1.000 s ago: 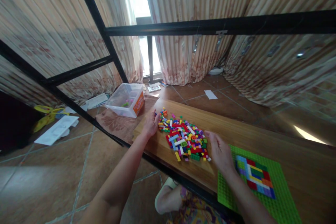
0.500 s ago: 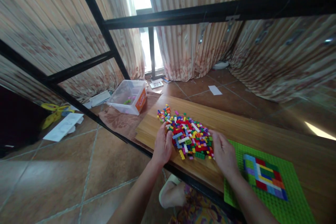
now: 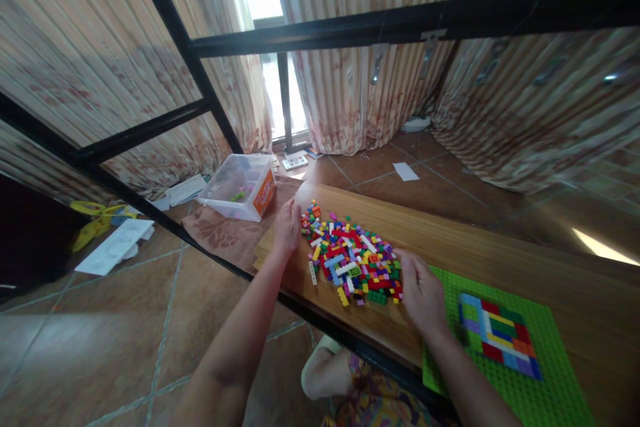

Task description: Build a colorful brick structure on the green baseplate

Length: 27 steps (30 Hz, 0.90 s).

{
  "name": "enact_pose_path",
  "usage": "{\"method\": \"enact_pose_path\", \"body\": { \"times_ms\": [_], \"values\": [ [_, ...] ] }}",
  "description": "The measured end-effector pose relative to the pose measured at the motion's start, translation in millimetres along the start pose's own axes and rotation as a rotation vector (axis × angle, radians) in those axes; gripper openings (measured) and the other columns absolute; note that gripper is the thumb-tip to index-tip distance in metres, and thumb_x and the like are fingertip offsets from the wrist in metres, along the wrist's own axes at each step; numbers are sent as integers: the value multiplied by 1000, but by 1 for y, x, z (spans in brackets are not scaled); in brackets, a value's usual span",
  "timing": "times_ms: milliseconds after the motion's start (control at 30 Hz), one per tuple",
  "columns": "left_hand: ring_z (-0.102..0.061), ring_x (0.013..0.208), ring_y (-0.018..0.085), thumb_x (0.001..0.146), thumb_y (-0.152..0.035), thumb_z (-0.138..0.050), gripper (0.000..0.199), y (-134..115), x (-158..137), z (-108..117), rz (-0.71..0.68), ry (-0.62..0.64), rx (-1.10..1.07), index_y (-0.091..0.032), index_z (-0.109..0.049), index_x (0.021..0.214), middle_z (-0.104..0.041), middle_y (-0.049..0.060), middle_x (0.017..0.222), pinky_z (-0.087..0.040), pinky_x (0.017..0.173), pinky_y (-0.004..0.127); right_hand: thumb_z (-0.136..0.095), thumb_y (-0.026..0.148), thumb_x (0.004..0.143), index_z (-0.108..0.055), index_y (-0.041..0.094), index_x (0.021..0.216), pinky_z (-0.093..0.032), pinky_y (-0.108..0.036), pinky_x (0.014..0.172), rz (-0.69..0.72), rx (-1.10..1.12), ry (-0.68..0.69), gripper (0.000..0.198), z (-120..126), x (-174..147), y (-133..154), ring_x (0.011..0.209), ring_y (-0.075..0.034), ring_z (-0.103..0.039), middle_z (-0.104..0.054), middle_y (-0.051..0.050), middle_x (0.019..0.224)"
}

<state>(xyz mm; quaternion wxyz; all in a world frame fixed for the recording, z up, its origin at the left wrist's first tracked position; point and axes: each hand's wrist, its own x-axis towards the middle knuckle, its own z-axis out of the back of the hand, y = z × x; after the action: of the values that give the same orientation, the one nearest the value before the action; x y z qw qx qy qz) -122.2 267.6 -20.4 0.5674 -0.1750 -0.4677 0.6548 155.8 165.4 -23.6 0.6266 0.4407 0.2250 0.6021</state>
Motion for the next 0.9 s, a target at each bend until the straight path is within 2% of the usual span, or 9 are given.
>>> {"method": "enact_pose_path", "body": {
  "times_ms": [67, 133, 200, 333, 467, 633, 767, 900],
  "values": [
    [-46, 130, 25, 94, -46, -39, 48, 9, 33, -3, -21, 138, 24, -13, -58, 124, -55, 14, 135, -29, 114, 40, -30, 48, 96, -67, 19, 106, -42, -39, 99, -9, 10, 0, 49, 0, 0, -1, 110, -22, -59, -68, -10, 113],
    [-46, 131, 25, 92, -45, -42, 45, 10, 52, -7, -33, 258, 49, -16, -61, 121, -57, 11, 135, -29, 114, 42, -30, 48, 96, -68, 19, 105, -42, -39, 99, -17, 11, 0, 49, 0, 0, -2, 110, -22, -59, -68, -9, 113],
    [-49, 128, 25, 91, -46, -42, 43, 6, 59, -12, -42, 355, 44, -19, -64, 118, -60, 9, 132, -30, 112, 42, -30, 48, 96, -68, 18, 105, -42, -38, 99, -22, 15, -4, 49, 0, 0, -2, 110, -22, -59, -68, -9, 113],
    [-55, 121, 23, 90, -49, -43, 42, -6, 51, -22, -54, 474, -68, -23, -68, 110, -68, 5, 120, -34, 111, 37, -30, 47, 96, -68, 18, 104, -42, -38, 99, -29, 24, -3, 48, -1, 0, -3, 109, -22, -60, -68, -9, 112],
    [-58, 116, 22, 90, -53, -41, 48, -9, 41, -29, -44, 541, -184, -21, -65, 116, -71, 4, 111, -36, 109, 37, -30, 47, 96, -68, 18, 103, -42, -38, 100, -21, 36, 9, 48, -1, 0, -2, 108, -21, -60, -68, -9, 112],
    [-64, 107, 24, 88, -59, -44, 58, -13, 32, -35, -8, 635, -413, -16, -59, 124, -72, 10, 105, -44, 100, 40, -30, 47, 96, -68, 19, 103, -42, -39, 100, -30, 32, 1, 48, -2, 1, -1, 107, -22, -60, -68, -9, 112],
    [-65, 105, 25, 85, -60, -50, 61, -26, 28, -35, 42, 618, -610, -14, -57, 125, -71, 13, 107, -46, 98, 43, -30, 48, 96, -68, 19, 101, -42, -39, 99, -22, 21, 3, 48, -3, 1, -2, 107, -21, -60, -68, -9, 111],
    [-67, 101, 25, 82, -56, -57, 59, -35, 29, -25, 60, 524, -704, -12, -59, 122, -70, 14, 108, -47, 98, 44, -29, 48, 96, -68, 20, 100, -43, -40, 98, -12, 12, 9, 49, -3, 2, -2, 105, -22, -60, -69, -9, 109]
  ]
}}
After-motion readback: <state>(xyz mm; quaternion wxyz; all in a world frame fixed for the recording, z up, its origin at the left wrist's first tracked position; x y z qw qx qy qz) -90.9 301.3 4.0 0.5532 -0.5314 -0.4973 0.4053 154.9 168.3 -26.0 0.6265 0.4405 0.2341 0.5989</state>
